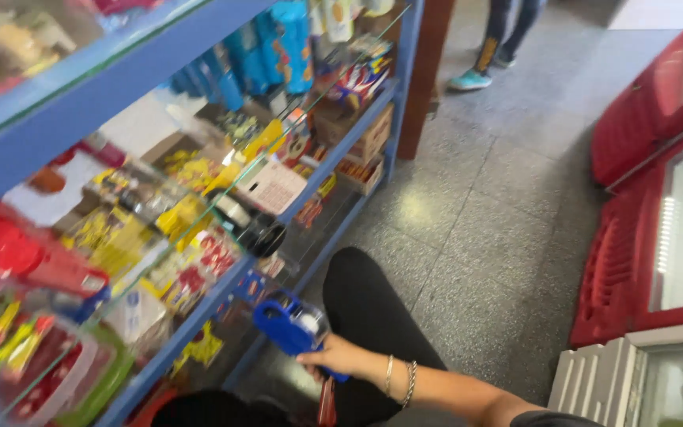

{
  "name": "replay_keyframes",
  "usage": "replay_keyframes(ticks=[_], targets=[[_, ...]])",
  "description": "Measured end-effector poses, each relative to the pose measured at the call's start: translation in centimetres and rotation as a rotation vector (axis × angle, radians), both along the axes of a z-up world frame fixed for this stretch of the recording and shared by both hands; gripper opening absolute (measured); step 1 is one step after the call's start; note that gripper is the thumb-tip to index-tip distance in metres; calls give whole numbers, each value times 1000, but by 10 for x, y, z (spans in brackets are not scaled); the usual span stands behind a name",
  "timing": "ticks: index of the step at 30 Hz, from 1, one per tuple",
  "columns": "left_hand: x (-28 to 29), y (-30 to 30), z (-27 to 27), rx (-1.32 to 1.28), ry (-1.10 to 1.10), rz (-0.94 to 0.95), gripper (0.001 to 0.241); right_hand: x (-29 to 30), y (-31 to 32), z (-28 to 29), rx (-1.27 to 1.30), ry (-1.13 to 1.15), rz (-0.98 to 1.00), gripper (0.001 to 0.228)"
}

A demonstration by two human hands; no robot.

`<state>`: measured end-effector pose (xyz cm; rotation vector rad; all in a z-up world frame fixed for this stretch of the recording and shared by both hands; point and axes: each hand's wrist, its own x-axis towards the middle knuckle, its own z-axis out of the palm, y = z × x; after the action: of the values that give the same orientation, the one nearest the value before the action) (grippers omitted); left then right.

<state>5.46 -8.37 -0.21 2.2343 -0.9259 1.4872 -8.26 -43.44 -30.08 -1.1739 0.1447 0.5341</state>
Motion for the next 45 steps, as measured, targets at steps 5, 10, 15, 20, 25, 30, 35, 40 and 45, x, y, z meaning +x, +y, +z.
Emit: replay_keyframes(ticks=[5, 10, 15, 20, 25, 30, 35, 40, 45], targets=[[-60, -32, -68, 165, 226, 225, 21, 3, 6, 18, -55, -8, -17, 27], [8, -84, -151, 39, 858, 214, 19, 7, 8, 40, -116, 2, -42, 30], [107, -120, -211, -152, 798, 368, 17, 13, 6, 50, -181, -50, -18, 31], [131, -161, -208, -133, 811, 597, 45, 15, 2, 50, -167, -36, -32, 31], [125, -162, -184, -123, 1000, 557, 61, 17, -1, 57, -158, -46, -32, 30], [120, -150, -173, -279, 1101, 387, 40, 14, 2, 62, -141, -16, -22, 30], [116, -156, -161, -470, 1127, 345, 50, 14, 8, 67, -152, -22, -15, 29], [111, -155, -174, -669, 1014, 198, 32, 11, 8, 57, -159, -96, -47, 26], [58, -140, -153, -1404, 918, -528, 31, 9, 2, 42, -101, -252, -145, 11]])
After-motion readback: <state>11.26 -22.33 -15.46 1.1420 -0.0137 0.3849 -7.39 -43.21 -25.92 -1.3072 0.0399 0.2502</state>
